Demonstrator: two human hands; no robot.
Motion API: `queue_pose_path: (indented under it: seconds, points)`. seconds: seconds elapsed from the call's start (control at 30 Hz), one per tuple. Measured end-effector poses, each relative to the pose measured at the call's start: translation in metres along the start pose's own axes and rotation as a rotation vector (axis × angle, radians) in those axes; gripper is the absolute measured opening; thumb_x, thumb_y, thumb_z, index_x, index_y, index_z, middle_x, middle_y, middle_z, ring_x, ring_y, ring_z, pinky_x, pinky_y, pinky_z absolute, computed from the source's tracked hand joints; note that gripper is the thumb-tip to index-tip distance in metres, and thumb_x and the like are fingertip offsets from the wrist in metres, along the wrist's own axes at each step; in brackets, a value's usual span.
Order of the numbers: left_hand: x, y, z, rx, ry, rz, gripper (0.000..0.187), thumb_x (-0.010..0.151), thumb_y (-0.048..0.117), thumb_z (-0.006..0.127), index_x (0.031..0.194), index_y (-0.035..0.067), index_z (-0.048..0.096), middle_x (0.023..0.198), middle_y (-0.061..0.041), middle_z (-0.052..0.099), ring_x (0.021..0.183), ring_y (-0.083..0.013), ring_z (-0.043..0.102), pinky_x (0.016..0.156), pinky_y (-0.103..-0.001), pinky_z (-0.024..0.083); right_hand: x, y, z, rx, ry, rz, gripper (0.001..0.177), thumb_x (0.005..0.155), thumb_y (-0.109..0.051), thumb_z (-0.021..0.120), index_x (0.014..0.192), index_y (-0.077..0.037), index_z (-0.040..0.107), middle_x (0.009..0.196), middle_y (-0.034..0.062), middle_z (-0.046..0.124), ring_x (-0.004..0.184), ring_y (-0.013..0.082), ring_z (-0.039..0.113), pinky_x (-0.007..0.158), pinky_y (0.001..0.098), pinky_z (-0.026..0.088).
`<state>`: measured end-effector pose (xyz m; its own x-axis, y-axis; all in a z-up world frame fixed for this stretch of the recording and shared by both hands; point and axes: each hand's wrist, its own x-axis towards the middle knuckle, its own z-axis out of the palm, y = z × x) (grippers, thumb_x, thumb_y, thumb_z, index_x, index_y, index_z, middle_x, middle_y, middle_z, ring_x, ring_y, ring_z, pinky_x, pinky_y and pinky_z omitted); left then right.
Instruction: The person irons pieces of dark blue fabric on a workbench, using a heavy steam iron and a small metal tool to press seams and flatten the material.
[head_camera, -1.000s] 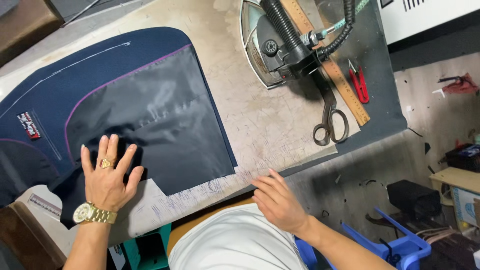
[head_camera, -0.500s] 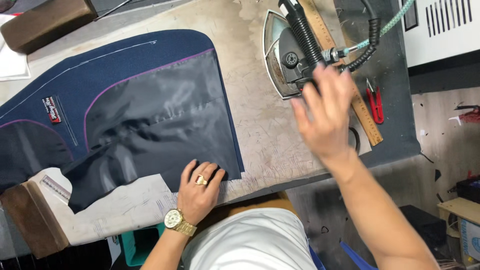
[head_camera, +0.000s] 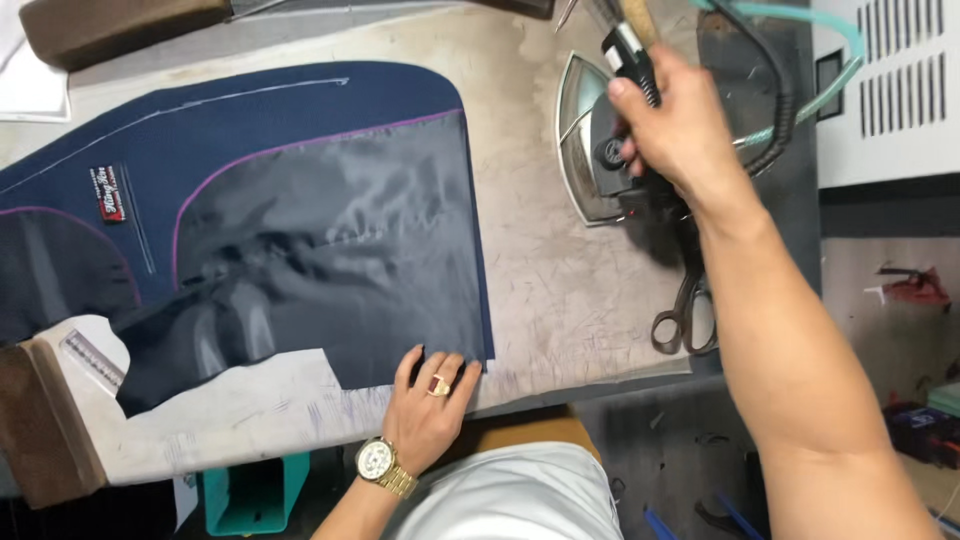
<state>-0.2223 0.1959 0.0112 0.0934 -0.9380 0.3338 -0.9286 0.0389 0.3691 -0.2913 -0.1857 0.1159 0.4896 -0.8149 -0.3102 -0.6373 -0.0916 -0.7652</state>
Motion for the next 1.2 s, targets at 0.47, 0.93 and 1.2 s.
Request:
queue_pose_path:
  seconds: [0.47, 0.93, 1.2]
  points:
    - [-0.009, 0.017, 0.013, 0.036, -0.001, -0.072, 0.031, 0.096, 0.002, 0.052, 0.122, 0.009, 0.068, 0.115, -0.014, 0.067, 0.103, -0.0320, 0.064, 0.097, -0.057, 0.048, -0.061, 0.014, 0.050, -0.823, -0.224, -0.724, 0.044, 0.104, -0.042, 0.057, 0.132, -0.008, 0.056, 0.098, 0.0147, 0.069, 0.058, 0.0337, 0.069, 0.039, 0.0452, 0.061]
    - [-0.002, 0.012, 0.006, 0.027, 0.071, -0.161, 0.030, 0.089, -0.001, 0.060, 0.115, 0.010, 0.072, 0.110, -0.014, 0.071, 0.102, -0.0301, 0.065, 0.096, -0.054, 0.048, -0.004, -0.015, 0.017, -0.541, -0.115, -0.213, 0.049, 0.111, -0.039, 0.054, 0.134, 0.004, 0.058, 0.097, 0.0208, 0.073, 0.076, 0.0353, 0.075, 0.067, 0.0463, 0.065]
    - [-0.005, 0.024, 0.014, 0.088, 0.071, -0.139, 0.029, 0.092, -0.005, 0.058, 0.115, 0.007, 0.070, 0.114, -0.016, 0.068, 0.102, -0.0315, 0.065, 0.097, -0.056, 0.049, -0.053, -0.005, 0.018, -0.530, -0.288, -0.228, 0.054, 0.104, -0.046, 0.056, 0.138, -0.005, 0.061, 0.098, 0.0216, 0.075, 0.069, 0.0311, 0.076, 0.059, 0.0406, 0.067]
